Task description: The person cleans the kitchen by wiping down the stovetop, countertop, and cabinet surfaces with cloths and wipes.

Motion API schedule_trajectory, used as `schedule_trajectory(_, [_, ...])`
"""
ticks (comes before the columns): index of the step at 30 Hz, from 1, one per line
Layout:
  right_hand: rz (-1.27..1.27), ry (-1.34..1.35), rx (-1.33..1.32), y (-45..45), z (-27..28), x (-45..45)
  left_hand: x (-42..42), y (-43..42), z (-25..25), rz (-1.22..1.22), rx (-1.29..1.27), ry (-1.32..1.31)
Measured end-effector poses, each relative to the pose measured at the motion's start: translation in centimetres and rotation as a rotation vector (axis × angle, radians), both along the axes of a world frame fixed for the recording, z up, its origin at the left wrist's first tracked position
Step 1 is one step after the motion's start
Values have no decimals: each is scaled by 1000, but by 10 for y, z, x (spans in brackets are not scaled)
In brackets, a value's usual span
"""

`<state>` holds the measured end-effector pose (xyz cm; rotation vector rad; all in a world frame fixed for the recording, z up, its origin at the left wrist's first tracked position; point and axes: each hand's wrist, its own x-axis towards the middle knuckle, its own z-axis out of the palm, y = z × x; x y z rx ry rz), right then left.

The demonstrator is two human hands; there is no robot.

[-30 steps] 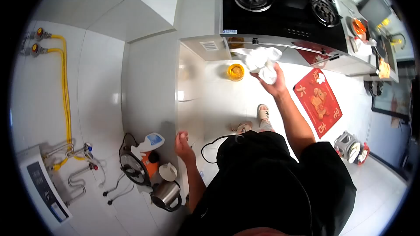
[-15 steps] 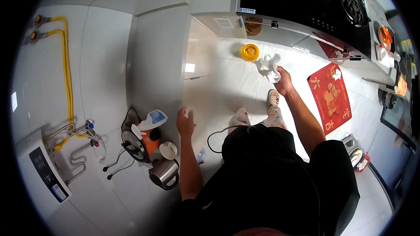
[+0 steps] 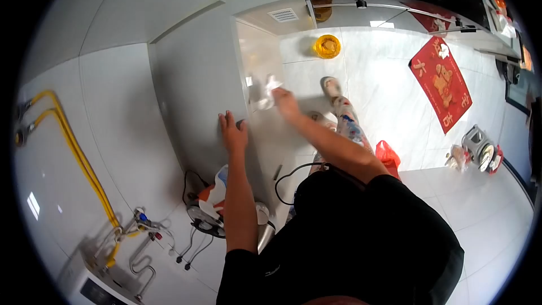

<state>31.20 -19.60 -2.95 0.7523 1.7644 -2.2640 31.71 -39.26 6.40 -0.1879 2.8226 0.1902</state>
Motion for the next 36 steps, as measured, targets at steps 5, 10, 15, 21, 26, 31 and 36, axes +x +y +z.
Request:
schedule_trajectory(5, [-132, 114, 414, -95, 36, -31, 0, -23, -5, -172, -2, -29])
schedule_trajectory(10, [-105, 9, 378, -88, 34, -83, -4, -8, 2, -57, -4, -101])
schedule_trajectory(15, [-272, 207, 497, -58, 22, -196, 4, -13, 10, -88, -3, -93])
schedule_trajectory(21, [-256, 46, 622, -31, 12, -287, -5, -6, 8, -41, -38, -141])
schedule_trajectory(26, [-213, 353, 629, -52, 15, -175, 1, -5, 10, -46, -25, -136])
schedule_trajectory(31, [-41, 191, 609, -116, 18, 28, 6, -24, -4, -158, 10, -33])
schedule_trajectory(36, [616, 242, 775, -128, 42, 164, 4, -22, 12, -137, 2, -128])
